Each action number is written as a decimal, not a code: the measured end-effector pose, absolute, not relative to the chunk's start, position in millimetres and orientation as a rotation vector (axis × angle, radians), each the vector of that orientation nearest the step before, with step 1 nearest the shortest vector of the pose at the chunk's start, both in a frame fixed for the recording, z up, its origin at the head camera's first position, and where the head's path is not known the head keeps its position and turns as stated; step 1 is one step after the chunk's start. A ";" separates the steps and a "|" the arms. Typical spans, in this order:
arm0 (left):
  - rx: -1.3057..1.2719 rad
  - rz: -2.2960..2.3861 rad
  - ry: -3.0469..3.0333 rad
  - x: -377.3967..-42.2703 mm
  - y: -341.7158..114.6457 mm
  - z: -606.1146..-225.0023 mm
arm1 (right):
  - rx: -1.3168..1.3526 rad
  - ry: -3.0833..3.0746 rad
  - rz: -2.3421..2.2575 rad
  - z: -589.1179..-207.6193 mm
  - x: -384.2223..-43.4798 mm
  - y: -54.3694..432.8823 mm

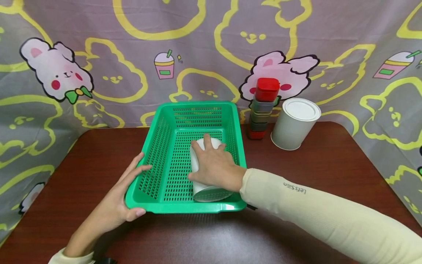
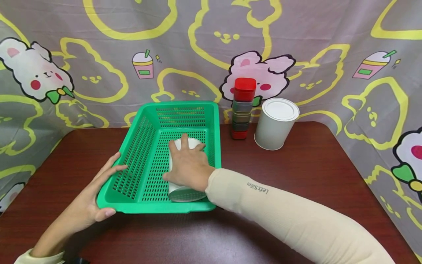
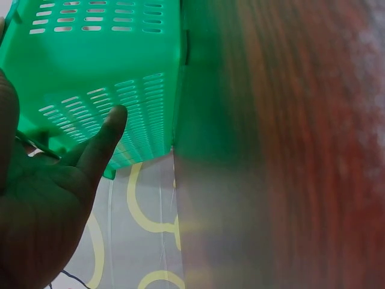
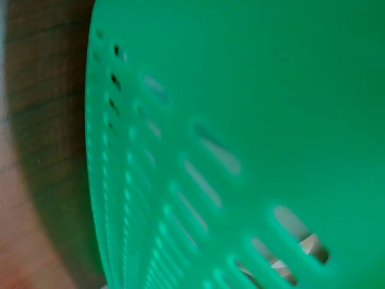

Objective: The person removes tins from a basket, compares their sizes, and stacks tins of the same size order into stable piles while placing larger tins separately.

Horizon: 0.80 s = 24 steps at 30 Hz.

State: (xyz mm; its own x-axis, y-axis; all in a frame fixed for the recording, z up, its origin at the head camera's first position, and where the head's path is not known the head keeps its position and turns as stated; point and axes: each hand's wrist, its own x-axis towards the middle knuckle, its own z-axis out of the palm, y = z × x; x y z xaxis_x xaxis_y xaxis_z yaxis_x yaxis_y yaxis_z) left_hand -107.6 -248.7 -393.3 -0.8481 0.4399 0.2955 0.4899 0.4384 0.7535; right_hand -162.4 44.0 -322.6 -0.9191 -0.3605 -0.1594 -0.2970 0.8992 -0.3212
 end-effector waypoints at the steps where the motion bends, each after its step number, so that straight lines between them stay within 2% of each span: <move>1: -0.853 -1.398 -2.612 -107.4 -248.6 -393.2 | -0.497 2.848 -0.445 -322.9 -162.5 43.9; 24: -0.828 -1.428 -2.627 -106.4 -248.4 -393.0 | -0.461 2.793 -0.719 -328.2 -165.3 50.9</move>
